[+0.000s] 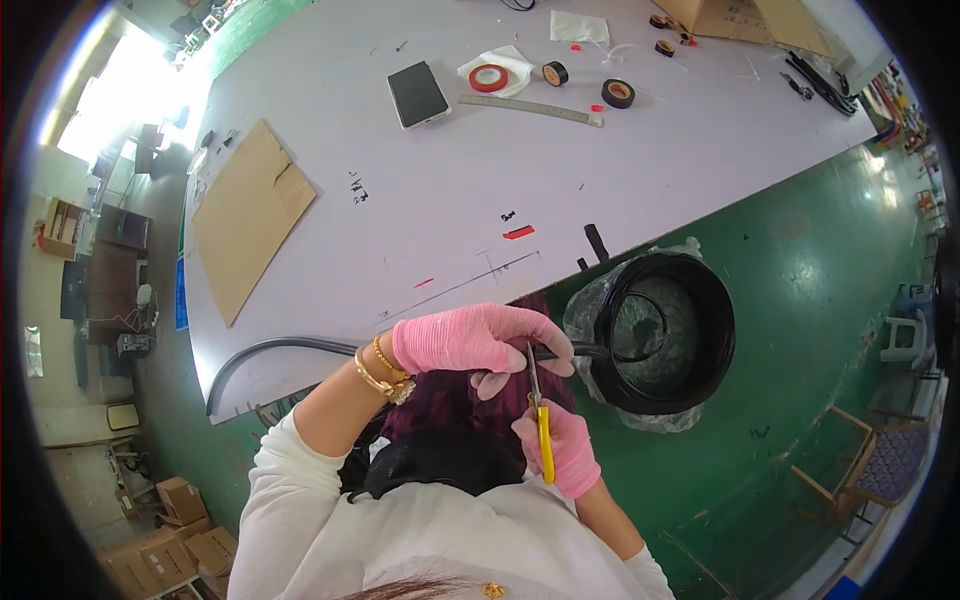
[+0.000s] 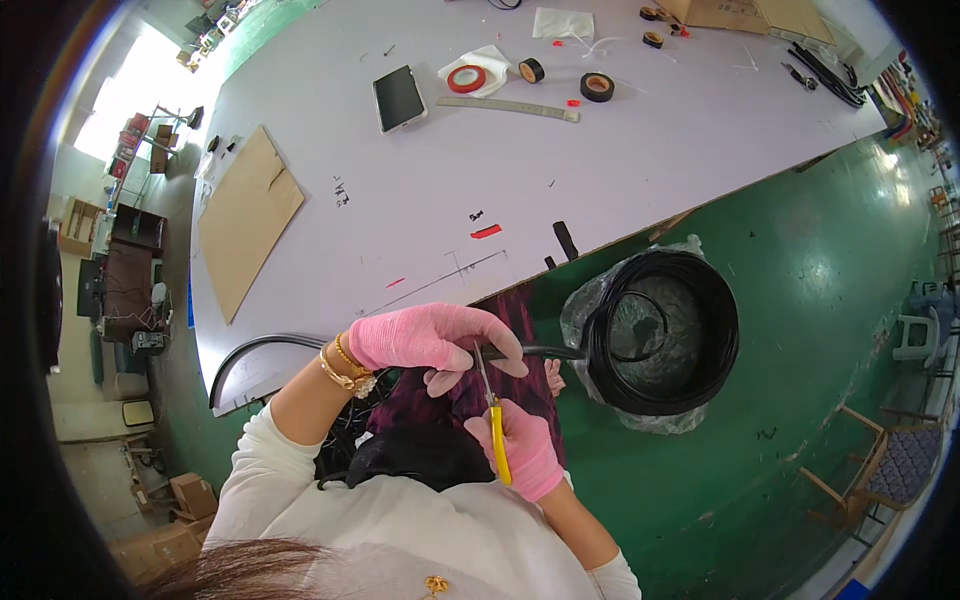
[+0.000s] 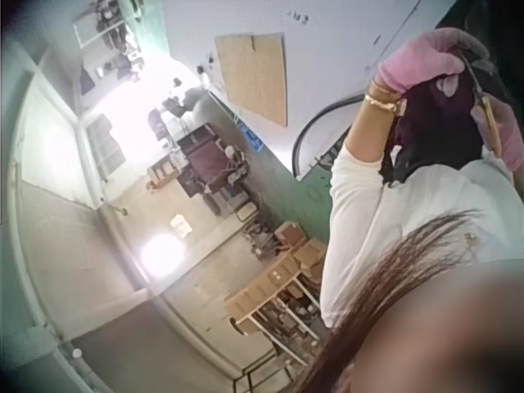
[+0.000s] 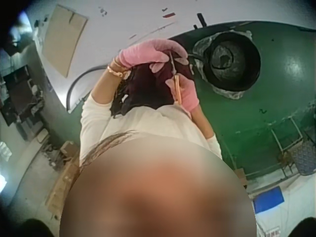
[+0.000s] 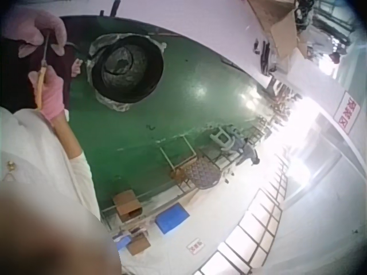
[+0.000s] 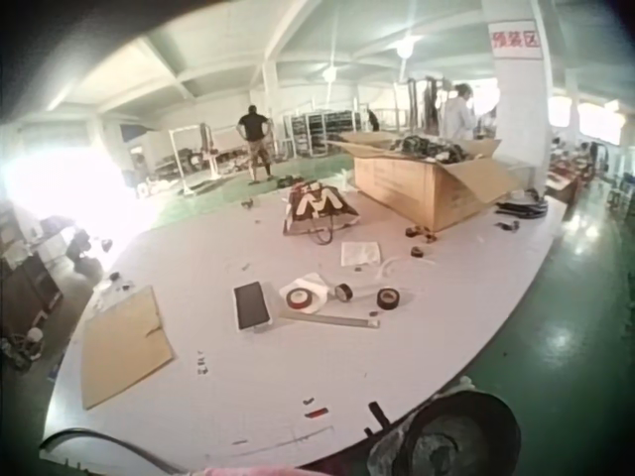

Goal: The person is measuring and cutting long black plastic cables or tubes into shorter lengths using scissors at a workbench.

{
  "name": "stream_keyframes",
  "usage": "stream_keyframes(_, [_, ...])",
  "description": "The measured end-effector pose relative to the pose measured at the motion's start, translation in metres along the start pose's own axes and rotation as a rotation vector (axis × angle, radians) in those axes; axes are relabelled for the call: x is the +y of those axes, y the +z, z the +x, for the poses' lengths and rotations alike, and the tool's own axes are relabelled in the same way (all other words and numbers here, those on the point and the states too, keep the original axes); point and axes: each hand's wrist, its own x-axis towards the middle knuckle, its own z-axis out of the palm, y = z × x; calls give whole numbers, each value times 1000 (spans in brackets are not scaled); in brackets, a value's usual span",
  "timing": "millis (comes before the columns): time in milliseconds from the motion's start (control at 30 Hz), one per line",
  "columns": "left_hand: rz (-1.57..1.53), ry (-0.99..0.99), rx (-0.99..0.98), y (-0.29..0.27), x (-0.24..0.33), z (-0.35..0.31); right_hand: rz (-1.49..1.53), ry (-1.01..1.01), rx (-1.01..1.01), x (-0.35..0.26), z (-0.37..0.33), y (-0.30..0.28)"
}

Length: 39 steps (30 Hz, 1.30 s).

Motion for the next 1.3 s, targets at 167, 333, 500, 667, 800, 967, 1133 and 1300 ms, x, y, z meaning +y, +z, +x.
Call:
stream_keyframes(167, [42,-26,5,5,-4,0,-69,-384,215,14,-15,-20])
stream_keyframes(333, [-27,-13,11,21,-4,-8,-61,-764,503,8,20,-43])
stream_keyframes(500, [-285,169,281,45,-24,-95,222,-605,139,-6,40,-24])
stream_keyframes(667, [-273,36,834,102,-85,-245,127,-684,-17,-31,36,9])
stream_keyframes(800, [829,-90,1255,118,-104,-245,-133,-693,-198,-53,35,57])
stream_keyframes(967, [-254,679,1037,106,-85,-167,-606,-925,-180,-61,32,128])
stream_keyframes(1133, [-382,837,1122,93,-78,-183,-382,-1037,-187,-58,42,150])
stream_keyframes(1300, [-655,1246,1253,69,-93,-224,-492,-806,-133,-82,60,140])
